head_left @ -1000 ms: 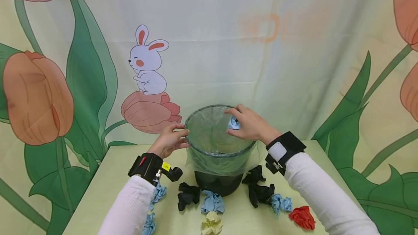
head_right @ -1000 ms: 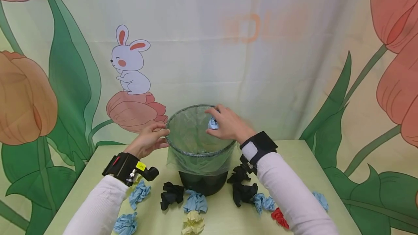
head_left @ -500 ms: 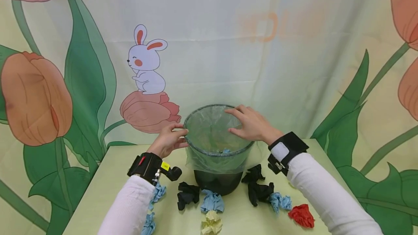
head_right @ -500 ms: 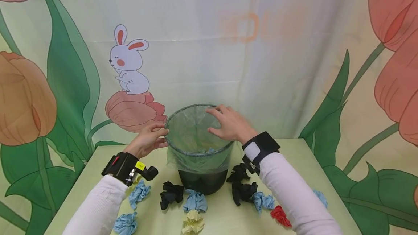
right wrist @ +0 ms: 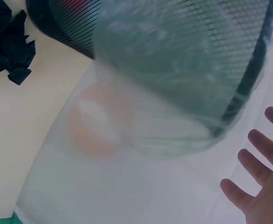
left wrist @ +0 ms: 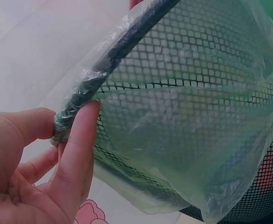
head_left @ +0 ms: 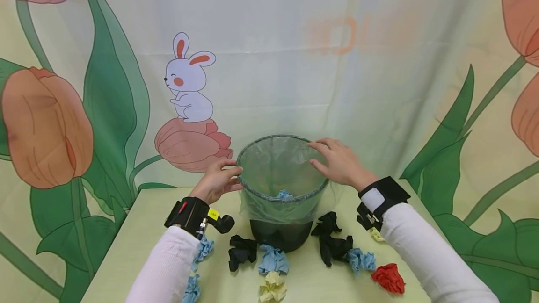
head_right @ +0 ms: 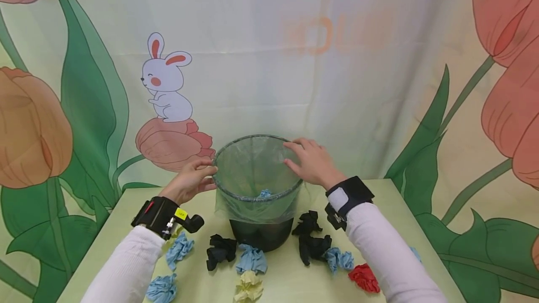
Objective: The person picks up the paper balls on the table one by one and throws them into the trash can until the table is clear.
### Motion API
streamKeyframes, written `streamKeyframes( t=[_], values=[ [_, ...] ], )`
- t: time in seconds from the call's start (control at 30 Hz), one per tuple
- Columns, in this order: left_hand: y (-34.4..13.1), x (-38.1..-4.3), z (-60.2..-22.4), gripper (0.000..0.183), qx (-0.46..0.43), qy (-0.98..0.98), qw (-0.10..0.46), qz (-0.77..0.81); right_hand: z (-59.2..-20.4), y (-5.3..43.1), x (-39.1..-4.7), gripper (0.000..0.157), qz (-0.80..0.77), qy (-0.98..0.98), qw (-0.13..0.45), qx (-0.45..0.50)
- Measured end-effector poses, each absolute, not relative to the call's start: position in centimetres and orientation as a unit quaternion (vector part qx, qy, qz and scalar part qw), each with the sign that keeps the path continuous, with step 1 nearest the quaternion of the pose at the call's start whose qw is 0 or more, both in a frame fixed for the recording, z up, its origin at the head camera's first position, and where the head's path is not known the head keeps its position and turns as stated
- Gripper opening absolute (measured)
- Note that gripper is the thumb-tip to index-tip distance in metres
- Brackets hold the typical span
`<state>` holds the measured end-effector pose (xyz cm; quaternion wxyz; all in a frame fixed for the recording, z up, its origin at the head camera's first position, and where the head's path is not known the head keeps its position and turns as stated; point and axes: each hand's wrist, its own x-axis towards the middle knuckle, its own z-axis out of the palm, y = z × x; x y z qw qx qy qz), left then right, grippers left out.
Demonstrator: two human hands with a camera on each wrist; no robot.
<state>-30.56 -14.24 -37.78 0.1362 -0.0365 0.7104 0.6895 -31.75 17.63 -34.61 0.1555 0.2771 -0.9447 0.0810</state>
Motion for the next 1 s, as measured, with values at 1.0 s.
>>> streamKeyframes(
  t=[1.0],
  values=[
    [-14.1, -30.7, -37.8, 0.048, -0.037, 0.707, 0.135, 0.693, -42.8, 23.9, -29.1, 0.039, 0.063, -0.948, 0.222, 0.22]
  ],
)
